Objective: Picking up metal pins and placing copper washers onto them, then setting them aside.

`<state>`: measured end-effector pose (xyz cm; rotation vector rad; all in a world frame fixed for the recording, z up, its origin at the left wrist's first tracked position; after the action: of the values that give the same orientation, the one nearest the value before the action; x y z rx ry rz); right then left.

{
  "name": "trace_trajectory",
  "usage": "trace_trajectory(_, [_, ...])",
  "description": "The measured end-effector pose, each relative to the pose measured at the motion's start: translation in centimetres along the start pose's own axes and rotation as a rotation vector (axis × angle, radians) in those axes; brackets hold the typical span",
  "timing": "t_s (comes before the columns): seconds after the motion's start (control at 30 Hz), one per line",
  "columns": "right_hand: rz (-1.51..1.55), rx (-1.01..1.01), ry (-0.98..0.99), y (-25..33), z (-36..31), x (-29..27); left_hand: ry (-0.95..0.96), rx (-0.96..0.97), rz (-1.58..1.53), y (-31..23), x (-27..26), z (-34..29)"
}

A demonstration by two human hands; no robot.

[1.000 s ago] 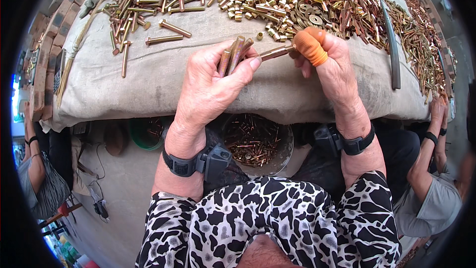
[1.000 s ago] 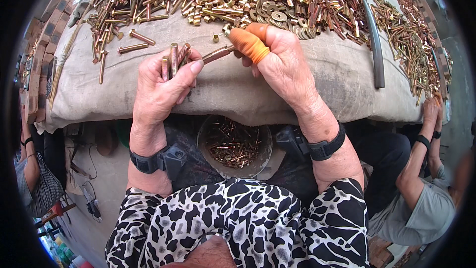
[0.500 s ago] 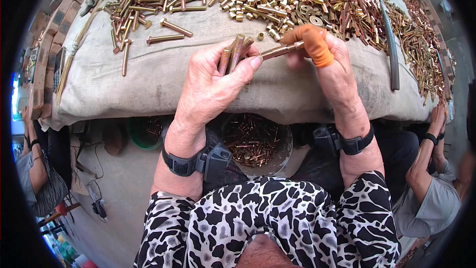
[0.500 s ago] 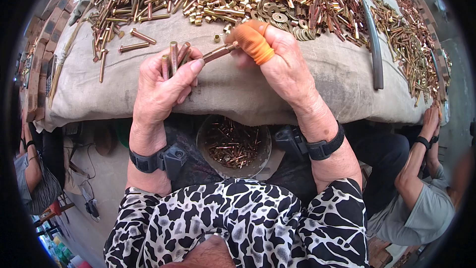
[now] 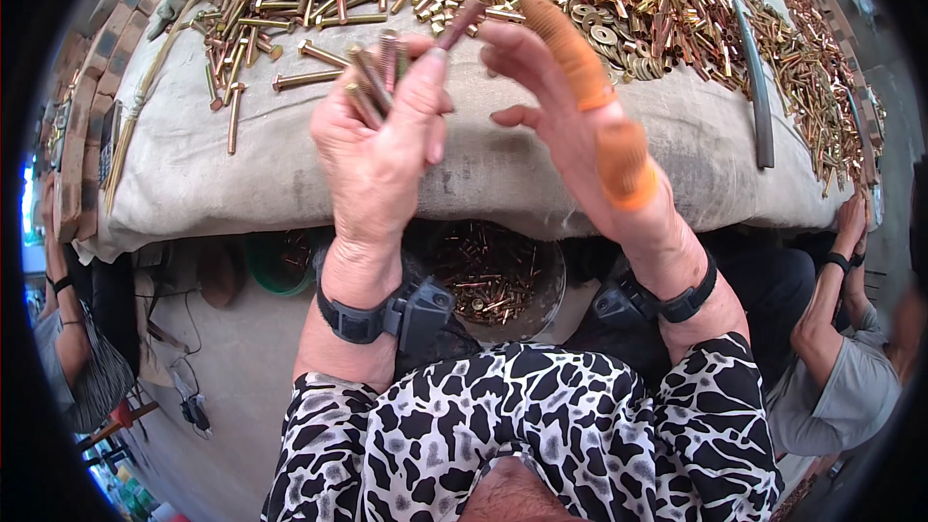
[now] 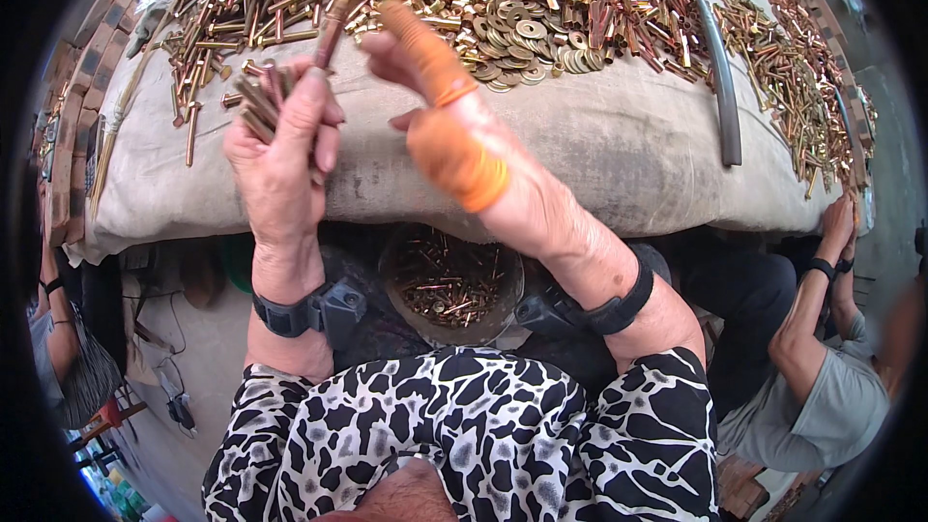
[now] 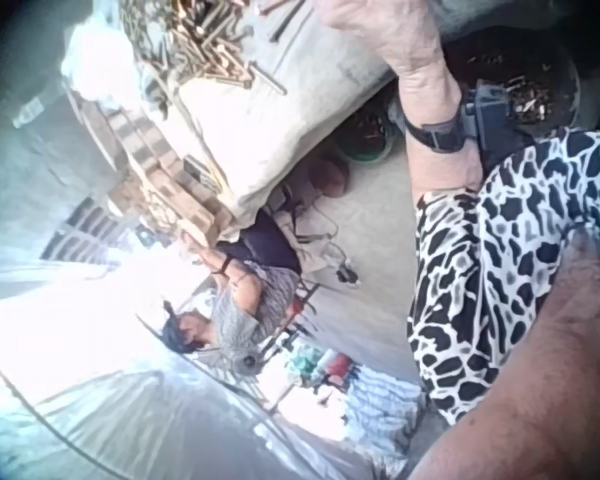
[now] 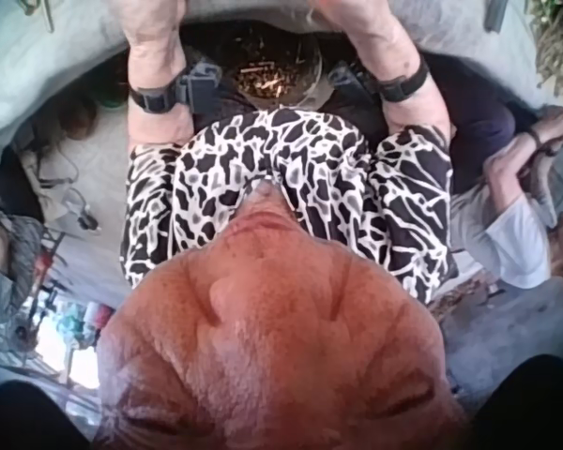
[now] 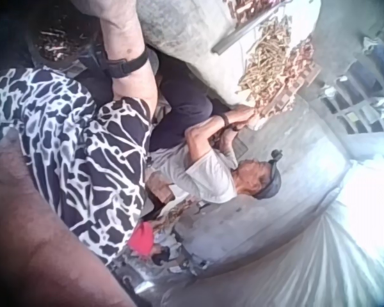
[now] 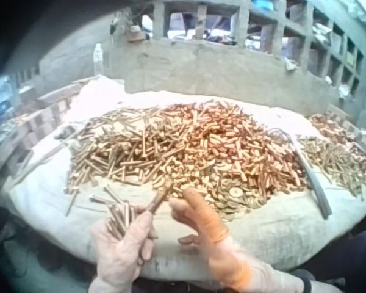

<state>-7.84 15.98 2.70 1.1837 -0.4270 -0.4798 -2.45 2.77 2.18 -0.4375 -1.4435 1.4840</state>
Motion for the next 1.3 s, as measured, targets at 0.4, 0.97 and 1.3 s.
trace_trajectory(0.4, [-0.450,-0.152,-0.345,2.3,-0.9,-2.7,0.129,-0.224,0.158,1.2,0.1,0.3])
trace_trajectory(0.97, [-0.545,-0.024,-0.287,1.6,-0.4,-4.5,0.343,-0.142,0.430,1.9,0.8,-0.2])
trace_trajectory(1.3, [-0.099,0.217,-0.241,1.9,-1.2,-4.8,0.265,-0.202,0.195,1.5,0.6,0.4])
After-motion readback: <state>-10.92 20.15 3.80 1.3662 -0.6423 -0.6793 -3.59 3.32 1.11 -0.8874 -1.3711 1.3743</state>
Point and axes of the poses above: each hand's wrist, its own z-axis towards the middle knuckle, its own x-axis out of the palm, y = z × x, the point moved 4 cm from there along z, towards the middle knuckle
